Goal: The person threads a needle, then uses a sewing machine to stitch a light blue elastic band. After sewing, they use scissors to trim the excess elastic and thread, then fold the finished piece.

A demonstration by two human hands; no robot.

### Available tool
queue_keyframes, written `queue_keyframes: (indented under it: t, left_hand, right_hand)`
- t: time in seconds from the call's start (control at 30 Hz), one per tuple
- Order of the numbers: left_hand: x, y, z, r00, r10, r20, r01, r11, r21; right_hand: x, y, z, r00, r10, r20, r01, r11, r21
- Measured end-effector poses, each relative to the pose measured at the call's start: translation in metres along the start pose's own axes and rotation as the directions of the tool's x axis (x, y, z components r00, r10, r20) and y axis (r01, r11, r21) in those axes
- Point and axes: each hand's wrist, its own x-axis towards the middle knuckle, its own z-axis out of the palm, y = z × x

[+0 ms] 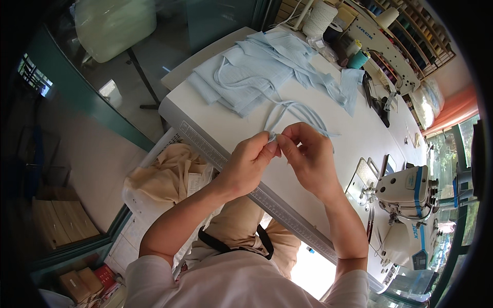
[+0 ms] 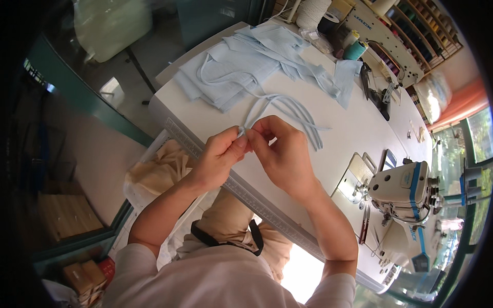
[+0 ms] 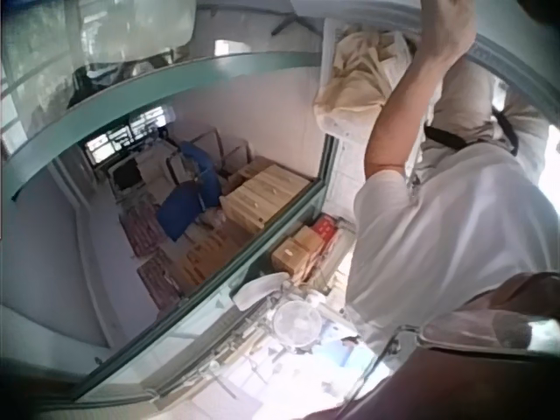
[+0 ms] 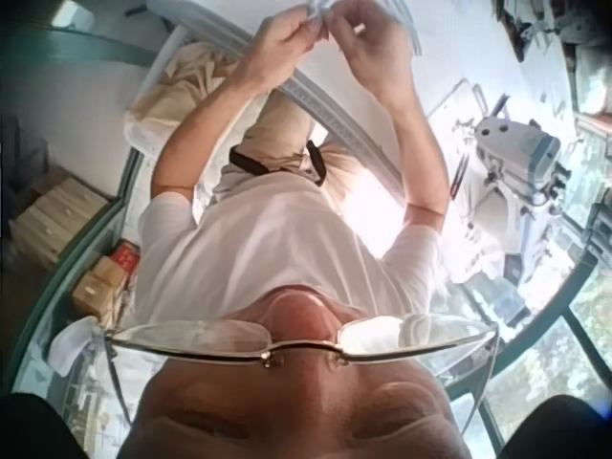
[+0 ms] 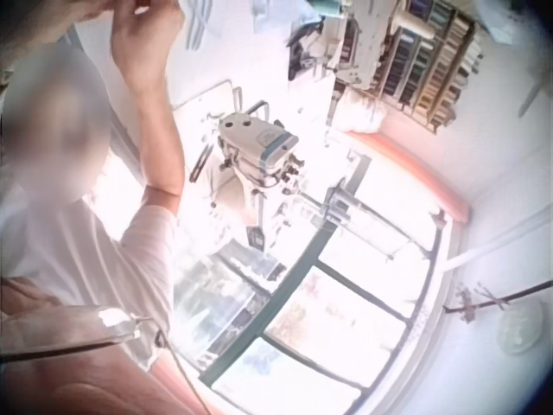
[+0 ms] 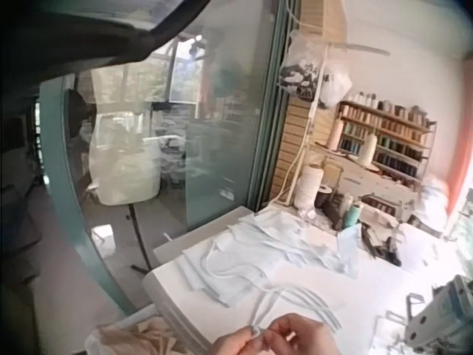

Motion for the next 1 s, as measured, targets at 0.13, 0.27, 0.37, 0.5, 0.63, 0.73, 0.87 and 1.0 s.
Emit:
queue_keyframes:
  t: [0.13,0.27,0.37,0.5,0.63,0.73,0.87,1.0]
  left_hand:
    - [-0.004,-0.008,-0.008,0.990,-0.110,-0.087,0.076,0.943,-0.325]
    - [-0.015,-0.003,-0.006,0.986,-0.142,-0.087,0.086,0.879,-0.468]
    - [-0.023,0.000,-0.013,0.980,-0.136,-0.145,0.048,0.868,-0.494]
    - [-0.021,0.015,-0.025,0.961,-0.093,-0.259,-0.044,0.879,-0.475]
    - [-0.014,0.023,-0.032,0.902,0.105,-0.419,-0.266,0.898,-0.349]
    - [-0.008,0.042,-0.006,0.897,0.137,-0.420,-0.279,0.913,-0.298]
    - [-0.016,0.047,0.016,0.963,-0.046,-0.265,-0.069,0.911,-0.407]
    - [-0.023,0.046,0.031,0.980,-0.022,-0.195,-0.065,0.902,-0.426]
  right_hand:
    - [0.089,0.005,0.017,0.976,-0.217,-0.036,0.203,0.951,-0.234]
    - [0.177,0.009,0.083,0.991,-0.132,-0.016,0.105,0.850,-0.516]
    - [0.196,0.002,0.118,0.984,-0.146,-0.099,0.039,0.728,-0.684]
    - [0.194,0.025,0.108,0.981,-0.171,-0.087,0.107,0.865,-0.490]
    - [0.093,-0.013,0.046,0.997,-0.029,0.066,0.022,0.994,0.105]
    - [0.020,-0.035,0.015,0.997,-0.031,0.077,-0.001,0.923,0.386]
    - [-0.020,-0.035,0.003,0.997,0.020,-0.077,0.013,0.911,0.413]
    - [-0.039,-0.043,0.009,0.986,0.026,-0.162,0.042,0.915,0.402]
